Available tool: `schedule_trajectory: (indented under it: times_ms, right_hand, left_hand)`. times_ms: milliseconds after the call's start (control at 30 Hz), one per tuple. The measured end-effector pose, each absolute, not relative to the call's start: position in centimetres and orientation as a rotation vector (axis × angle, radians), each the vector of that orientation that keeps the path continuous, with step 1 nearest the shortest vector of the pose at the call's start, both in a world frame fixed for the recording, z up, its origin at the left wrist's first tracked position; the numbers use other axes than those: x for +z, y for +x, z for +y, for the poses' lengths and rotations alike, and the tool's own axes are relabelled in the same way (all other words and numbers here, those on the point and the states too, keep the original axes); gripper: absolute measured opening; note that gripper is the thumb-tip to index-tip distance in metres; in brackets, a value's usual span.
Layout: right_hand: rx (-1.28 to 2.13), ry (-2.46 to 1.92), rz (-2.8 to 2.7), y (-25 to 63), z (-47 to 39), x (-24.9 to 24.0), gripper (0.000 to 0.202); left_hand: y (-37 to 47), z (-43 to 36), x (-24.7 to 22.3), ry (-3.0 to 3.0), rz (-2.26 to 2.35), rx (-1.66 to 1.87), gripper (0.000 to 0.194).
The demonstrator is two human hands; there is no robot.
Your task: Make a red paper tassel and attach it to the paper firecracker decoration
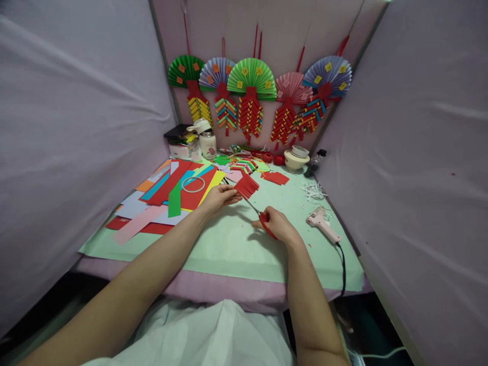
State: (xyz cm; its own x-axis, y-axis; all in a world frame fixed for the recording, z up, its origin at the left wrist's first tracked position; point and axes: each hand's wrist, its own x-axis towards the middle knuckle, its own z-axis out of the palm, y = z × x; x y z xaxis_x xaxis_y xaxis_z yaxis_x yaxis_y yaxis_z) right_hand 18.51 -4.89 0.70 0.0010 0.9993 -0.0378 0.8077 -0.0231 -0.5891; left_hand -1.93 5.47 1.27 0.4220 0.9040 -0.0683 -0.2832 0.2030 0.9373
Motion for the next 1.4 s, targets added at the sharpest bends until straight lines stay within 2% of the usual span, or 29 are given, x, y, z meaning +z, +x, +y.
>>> schedule_trajectory:
  times_ms: [567,1400]
  right_hand:
    - [0.702,-1.827,-1.788,18.1,-5.1,1.4,0.038]
    - [0.701,-1.857,-1.820,18.4,-4.9,0.4,0.036]
  left_hand:
    - [-2.2,5.5,1.2,1.071,0.750,0.920,0.013]
    - [-2.0,5.6,1.3,1.035,0.716,1.004,0.004]
